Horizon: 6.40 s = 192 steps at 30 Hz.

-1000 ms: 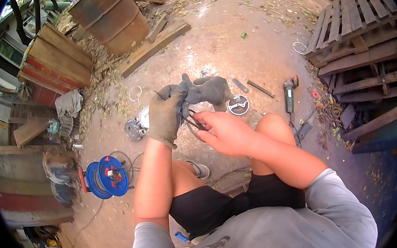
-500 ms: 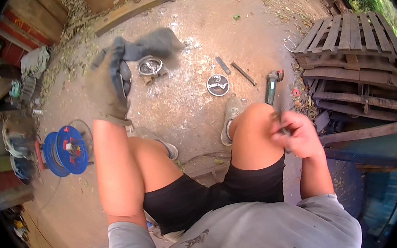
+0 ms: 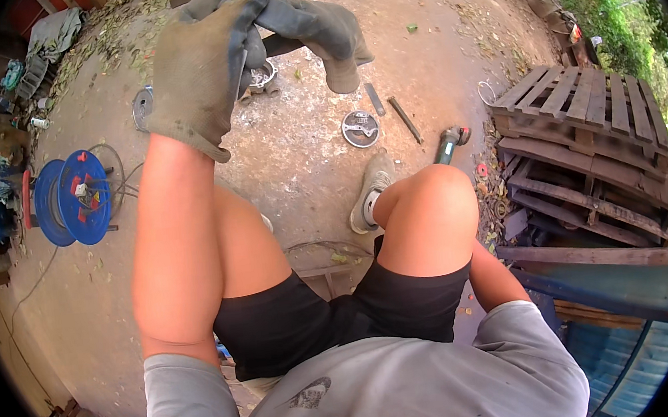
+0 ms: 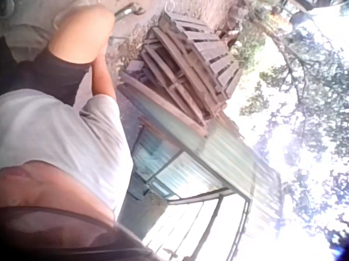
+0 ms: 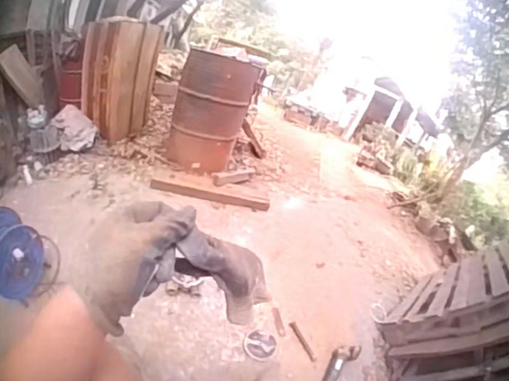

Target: The person sits on the ground and uses a metal file to smooth the edges of a small, square metal plate. They hold the plate with a gloved left hand and file it with their right hand, occasionally rotating the piece to work on different sides.

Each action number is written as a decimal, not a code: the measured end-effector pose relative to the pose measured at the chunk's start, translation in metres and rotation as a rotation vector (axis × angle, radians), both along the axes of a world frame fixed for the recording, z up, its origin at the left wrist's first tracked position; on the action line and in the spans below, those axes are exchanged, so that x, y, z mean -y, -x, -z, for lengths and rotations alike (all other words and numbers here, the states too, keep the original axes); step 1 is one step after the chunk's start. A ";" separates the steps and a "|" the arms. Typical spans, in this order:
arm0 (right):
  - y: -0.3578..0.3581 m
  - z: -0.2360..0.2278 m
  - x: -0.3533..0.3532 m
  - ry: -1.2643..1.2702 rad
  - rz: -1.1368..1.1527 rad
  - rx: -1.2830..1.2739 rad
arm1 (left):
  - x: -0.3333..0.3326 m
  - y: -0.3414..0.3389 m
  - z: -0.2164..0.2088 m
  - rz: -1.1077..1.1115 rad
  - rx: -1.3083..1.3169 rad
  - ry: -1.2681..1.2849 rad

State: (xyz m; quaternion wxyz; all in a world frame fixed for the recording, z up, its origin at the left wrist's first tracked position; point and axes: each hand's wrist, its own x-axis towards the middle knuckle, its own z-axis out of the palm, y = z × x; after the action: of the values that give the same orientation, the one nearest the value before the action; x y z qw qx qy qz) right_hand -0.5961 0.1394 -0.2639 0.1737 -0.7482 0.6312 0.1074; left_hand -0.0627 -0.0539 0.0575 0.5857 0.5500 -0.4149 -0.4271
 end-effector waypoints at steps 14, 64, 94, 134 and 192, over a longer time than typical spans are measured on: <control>-0.060 -0.029 0.064 0.033 -0.205 0.037 | -0.010 -0.002 -0.005 0.019 -0.093 0.028; -0.059 -0.013 0.060 0.018 -0.103 0.044 | 0.002 -0.007 0.003 0.127 -0.097 0.110; -0.054 -0.019 0.098 -0.028 -0.127 0.012 | 0.033 0.030 0.011 0.119 -0.194 0.014; -0.018 -0.001 0.050 0.056 -0.099 -0.007 | -0.318 -0.276 0.378 -0.537 -0.049 -0.838; -0.062 0.000 0.369 -0.315 0.763 1.037 | 0.235 0.234 0.369 0.702 -0.664 -0.802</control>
State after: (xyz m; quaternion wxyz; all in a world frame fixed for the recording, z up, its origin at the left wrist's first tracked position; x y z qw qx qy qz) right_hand -0.5336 -0.2300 -0.2639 0.5881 -0.3928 0.6632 -0.2448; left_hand -0.2969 -0.2893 -0.3114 0.2565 0.3959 -0.1741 -0.8644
